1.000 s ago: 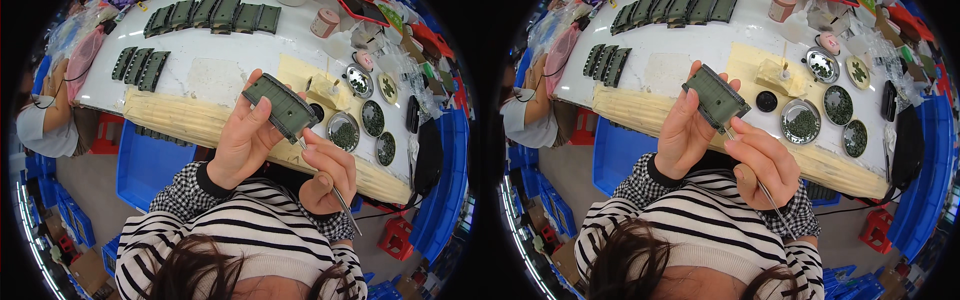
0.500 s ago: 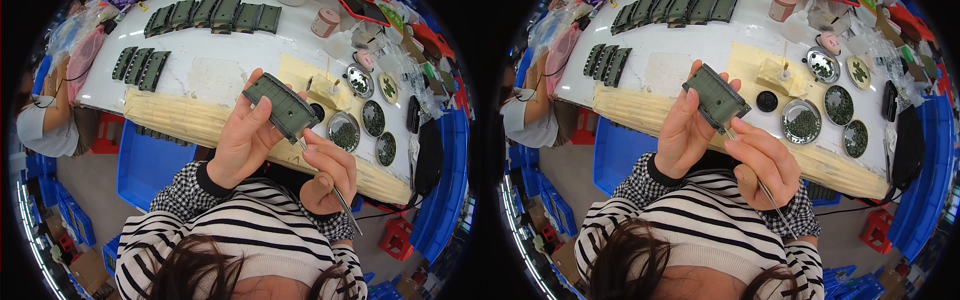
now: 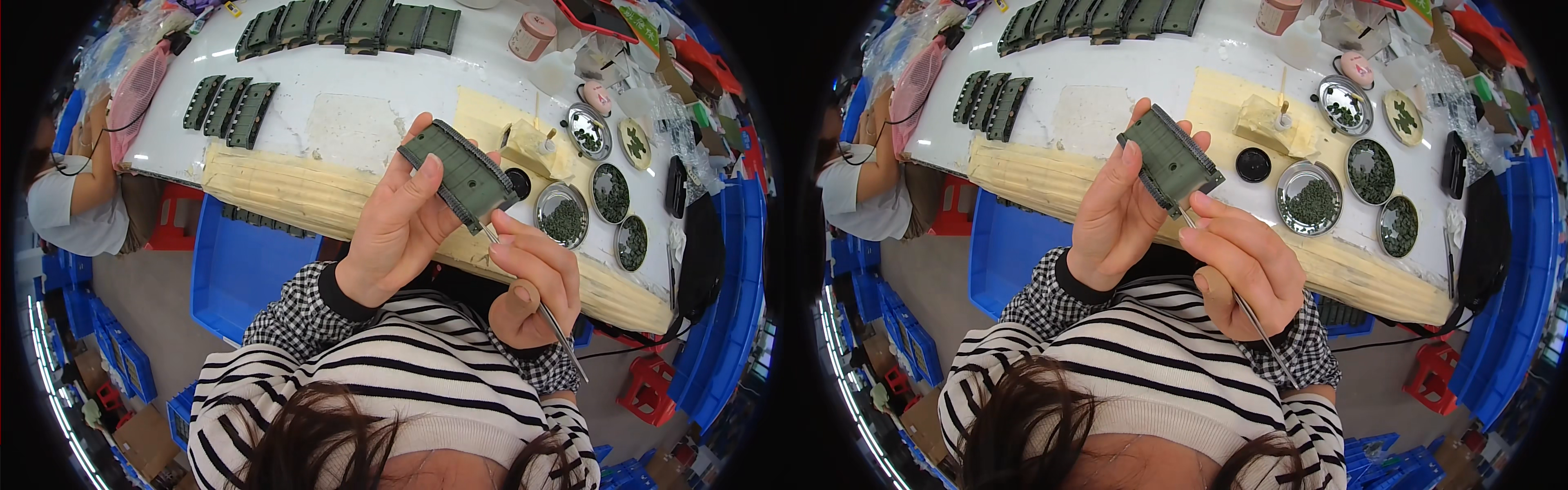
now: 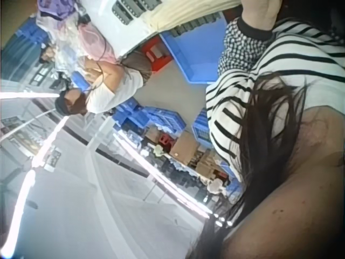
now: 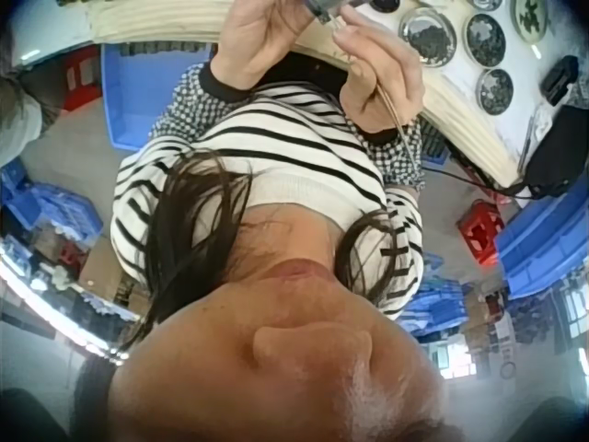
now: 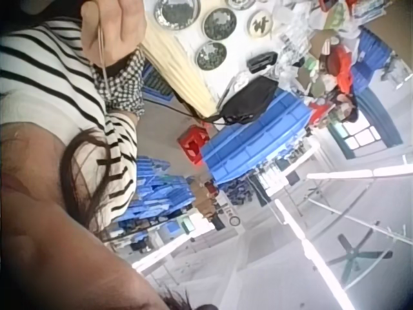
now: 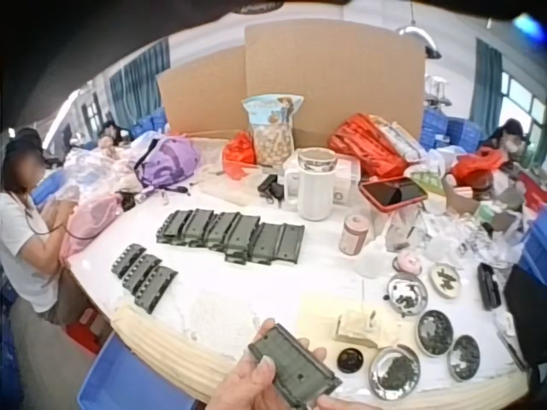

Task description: Assembling and detailing plastic toy tank models at a factory workbench.

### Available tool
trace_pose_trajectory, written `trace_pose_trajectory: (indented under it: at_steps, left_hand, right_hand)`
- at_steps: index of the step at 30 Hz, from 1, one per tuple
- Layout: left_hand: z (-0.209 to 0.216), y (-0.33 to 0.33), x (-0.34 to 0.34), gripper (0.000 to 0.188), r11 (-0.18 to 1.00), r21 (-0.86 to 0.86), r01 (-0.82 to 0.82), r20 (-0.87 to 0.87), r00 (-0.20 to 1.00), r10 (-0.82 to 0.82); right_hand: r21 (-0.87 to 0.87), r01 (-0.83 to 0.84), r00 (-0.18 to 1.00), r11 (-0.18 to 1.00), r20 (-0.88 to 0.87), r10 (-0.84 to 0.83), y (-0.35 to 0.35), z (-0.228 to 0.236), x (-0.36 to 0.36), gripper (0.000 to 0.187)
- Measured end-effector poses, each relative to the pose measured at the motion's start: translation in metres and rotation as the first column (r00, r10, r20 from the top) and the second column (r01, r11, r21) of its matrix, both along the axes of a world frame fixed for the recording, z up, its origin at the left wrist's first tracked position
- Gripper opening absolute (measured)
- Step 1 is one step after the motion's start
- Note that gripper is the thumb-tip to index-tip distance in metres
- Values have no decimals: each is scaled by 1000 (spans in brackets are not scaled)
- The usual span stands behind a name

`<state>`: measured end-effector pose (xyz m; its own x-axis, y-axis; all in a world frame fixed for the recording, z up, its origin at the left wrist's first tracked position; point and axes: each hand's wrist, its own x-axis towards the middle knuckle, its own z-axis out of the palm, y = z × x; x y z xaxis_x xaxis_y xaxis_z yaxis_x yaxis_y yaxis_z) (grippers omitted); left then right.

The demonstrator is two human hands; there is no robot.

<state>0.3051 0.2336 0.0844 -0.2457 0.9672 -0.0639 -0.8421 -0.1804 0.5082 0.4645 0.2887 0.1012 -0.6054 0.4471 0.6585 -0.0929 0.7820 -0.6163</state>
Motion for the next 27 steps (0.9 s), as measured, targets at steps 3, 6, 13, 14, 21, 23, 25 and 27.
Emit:
trace_pose_trajectory:
  at_steps: [3,6,13,14,21,23,25,27]
  left_hand:
    - [0,0,0,42,1000,6,3,2,1000,-3]
    - [0,0,0,43,1000,18,5,-3,1000,-5]
    - [4,0,0,45,997,-72,12,125,992,-3]
    - [2,0,-1,48,996,-81,26,180,984,-11]
    - [15,13,-11,66,979,-176,104,435,900,-17]
    - [13,14,-14,65,978,-169,120,484,875,-24]
    - [13,15,-14,65,980,-168,104,480,877,-11]
    - [13,16,-14,65,982,-164,96,486,874,-4]
  right_hand:
    - [-6,-2,1000,1000,-8,2,0,0,0,21]
    - [-7,-6,1000,1000,1,6,0,1,1,21]
    - [-314,-52,931,948,-359,-68,-5,-12,-7,43]
    - [-285,24,941,958,-316,-117,-4,-11,-4,59]
    - [-178,177,927,968,-301,-225,6,-12,0,59]
    - [-183,177,928,967,-296,-225,6,-13,1,59]
    - [-191,177,928,965,-293,-228,4,-13,1,58]
    - [-202,178,928,963,-292,-233,2,-12,0,58]
